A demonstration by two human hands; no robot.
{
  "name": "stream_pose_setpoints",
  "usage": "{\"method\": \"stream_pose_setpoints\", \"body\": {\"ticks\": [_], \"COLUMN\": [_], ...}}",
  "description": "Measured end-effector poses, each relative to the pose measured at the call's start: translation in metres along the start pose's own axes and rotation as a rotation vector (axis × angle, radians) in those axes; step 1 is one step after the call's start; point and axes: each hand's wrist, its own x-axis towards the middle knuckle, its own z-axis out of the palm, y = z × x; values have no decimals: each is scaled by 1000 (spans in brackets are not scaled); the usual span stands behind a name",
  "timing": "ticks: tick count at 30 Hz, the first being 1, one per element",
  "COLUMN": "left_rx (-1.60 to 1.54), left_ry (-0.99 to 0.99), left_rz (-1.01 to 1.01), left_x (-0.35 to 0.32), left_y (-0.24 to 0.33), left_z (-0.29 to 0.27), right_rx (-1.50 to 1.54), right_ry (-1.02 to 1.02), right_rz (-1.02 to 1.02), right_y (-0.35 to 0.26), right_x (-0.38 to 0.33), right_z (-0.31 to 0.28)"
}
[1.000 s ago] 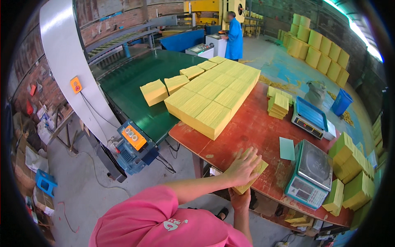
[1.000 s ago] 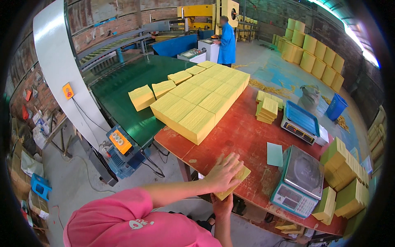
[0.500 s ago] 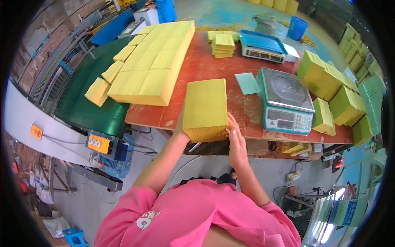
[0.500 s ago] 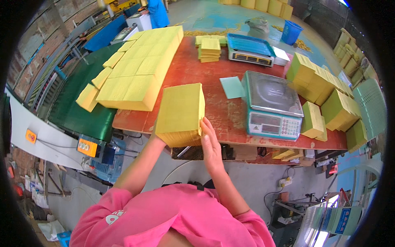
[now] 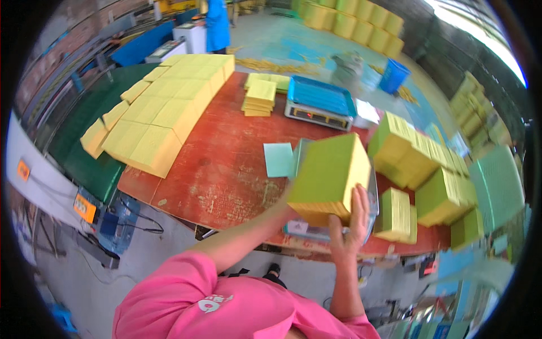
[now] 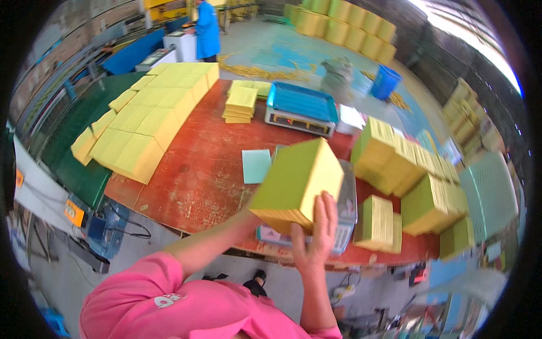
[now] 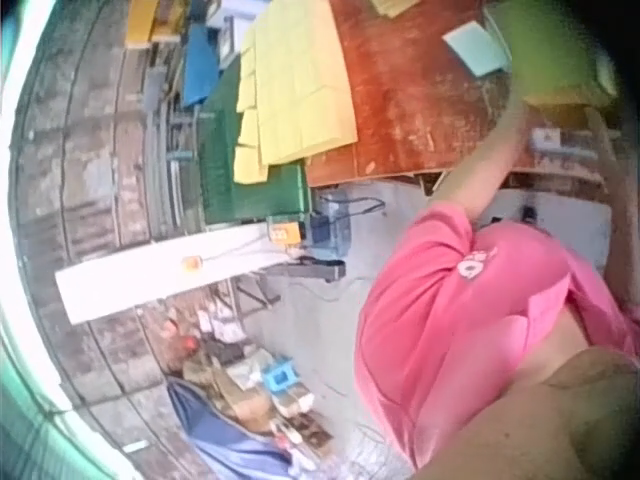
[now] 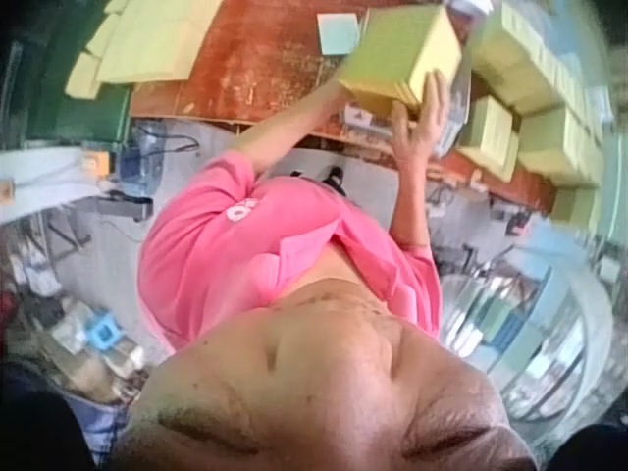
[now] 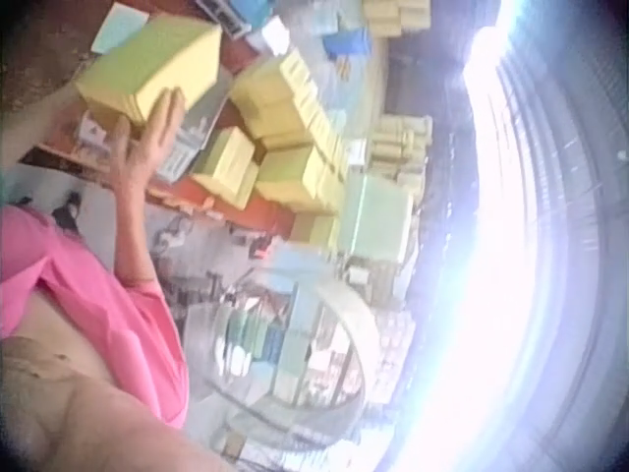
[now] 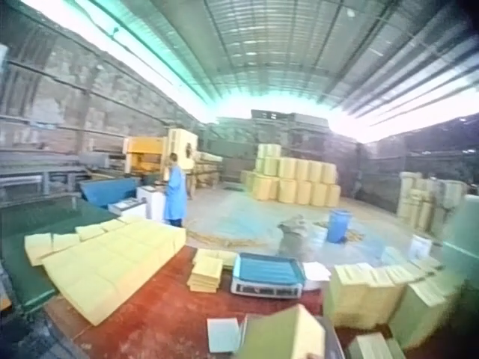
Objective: Weighing stacks of yellow paper on a digital scale and organizing them on a table.
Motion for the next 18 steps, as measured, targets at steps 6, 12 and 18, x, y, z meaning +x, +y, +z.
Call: {"method": "stream_pose_setpoints", "body": {"ticks": [6,12,18], "left_rx": [-602,-567,162], "left_ry": [75,112,163], "left_rz": [-178,-419,-322], "left_x": [38,-7,-83], "left_y": [-53,-20,79], "left_z": [39,64,2], "right_rx": [-242,-166,-296], "right_ry": [-182,-354,-421], "right_rz": [-158,-133,-162], "right_y": [62,108,108], "right_x": [62,80,65], "right_z": [-28,-11,-2]}}
